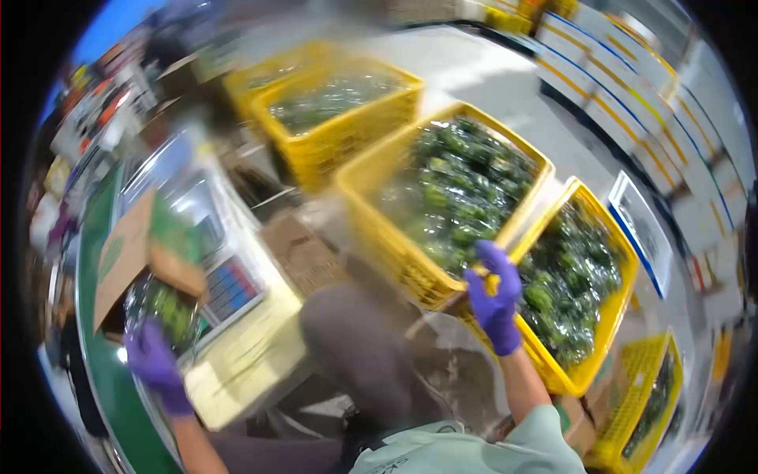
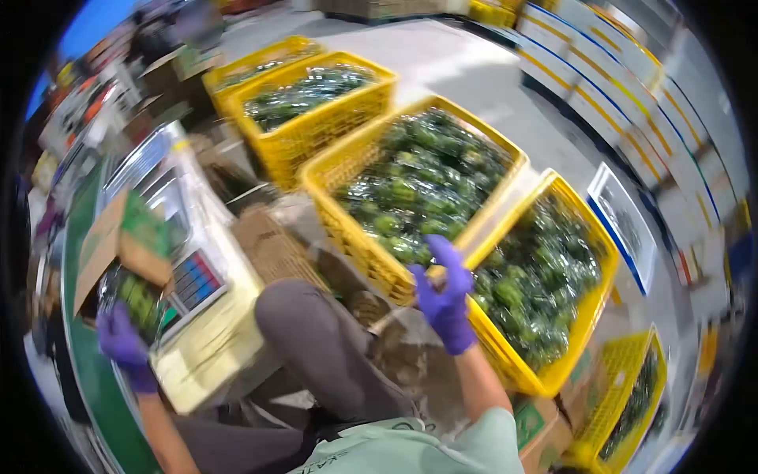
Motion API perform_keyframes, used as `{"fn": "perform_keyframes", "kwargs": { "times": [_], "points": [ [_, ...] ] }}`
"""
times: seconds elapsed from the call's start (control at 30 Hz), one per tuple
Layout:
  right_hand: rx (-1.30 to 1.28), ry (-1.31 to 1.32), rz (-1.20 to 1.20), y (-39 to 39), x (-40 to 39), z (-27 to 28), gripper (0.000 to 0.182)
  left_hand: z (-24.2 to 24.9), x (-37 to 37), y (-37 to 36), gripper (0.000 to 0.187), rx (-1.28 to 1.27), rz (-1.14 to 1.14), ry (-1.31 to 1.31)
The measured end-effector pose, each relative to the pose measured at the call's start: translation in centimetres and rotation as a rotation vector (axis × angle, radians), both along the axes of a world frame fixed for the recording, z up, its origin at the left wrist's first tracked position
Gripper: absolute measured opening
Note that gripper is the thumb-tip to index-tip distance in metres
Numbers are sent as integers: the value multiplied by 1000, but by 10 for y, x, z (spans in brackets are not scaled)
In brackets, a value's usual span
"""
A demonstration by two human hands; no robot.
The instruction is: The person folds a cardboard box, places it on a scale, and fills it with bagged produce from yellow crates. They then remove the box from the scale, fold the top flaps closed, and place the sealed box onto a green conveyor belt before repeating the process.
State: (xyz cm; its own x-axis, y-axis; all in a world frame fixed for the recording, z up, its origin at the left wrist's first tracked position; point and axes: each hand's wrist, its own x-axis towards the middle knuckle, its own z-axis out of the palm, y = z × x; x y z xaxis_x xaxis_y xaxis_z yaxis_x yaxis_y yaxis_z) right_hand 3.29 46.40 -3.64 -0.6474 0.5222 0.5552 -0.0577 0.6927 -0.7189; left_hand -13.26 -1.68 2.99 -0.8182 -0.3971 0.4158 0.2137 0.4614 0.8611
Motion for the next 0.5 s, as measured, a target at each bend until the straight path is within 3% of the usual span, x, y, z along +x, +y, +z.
{"fn": "perform_keyframes", "kwargs": {
  "times": [0.03,0.07,0.1,0.2,0.23,0.27,0.3,0.33,0.37,0.4,0.43,0.5],
  "points": [
    [-140,17,47,-11,3,-1,43,7,25,-7,24,-97,-93,6],
    [-325,-29,207,-19,2,2,45,-5,38,-14,27,-56,-40,100],
    [-420,-84,355,-31,1,13,53,0,51,-5,26,-44,-66,101],
    [-821,-65,962,-75,-21,24,107,17,84,74,28,-103,-274,155],
    [-852,-54,1111,-87,-26,34,111,20,94,112,31,-106,-274,110],
    [-997,-87,1269,-89,-26,44,106,19,98,138,36,-136,-494,51],
    [-967,-212,1234,-81,-23,55,101,17,102,163,40,-157,-713,-22],
    [-937,-336,1201,-68,-23,67,97,16,98,189,40,-298,-851,101],
    [-792,-183,1064,-51,-21,61,91,15,95,215,42,-417,-991,234],
    [-644,-40,925,-31,-16,51,85,27,93,247,43,-396,-1042,163],
    [-775,144,849,-10,-11,39,75,32,93,270,44,-290,-1088,96],
    [-730,257,534,62,17,28,64,27,90,291,45,-180,-1126,15]
  ]
}}
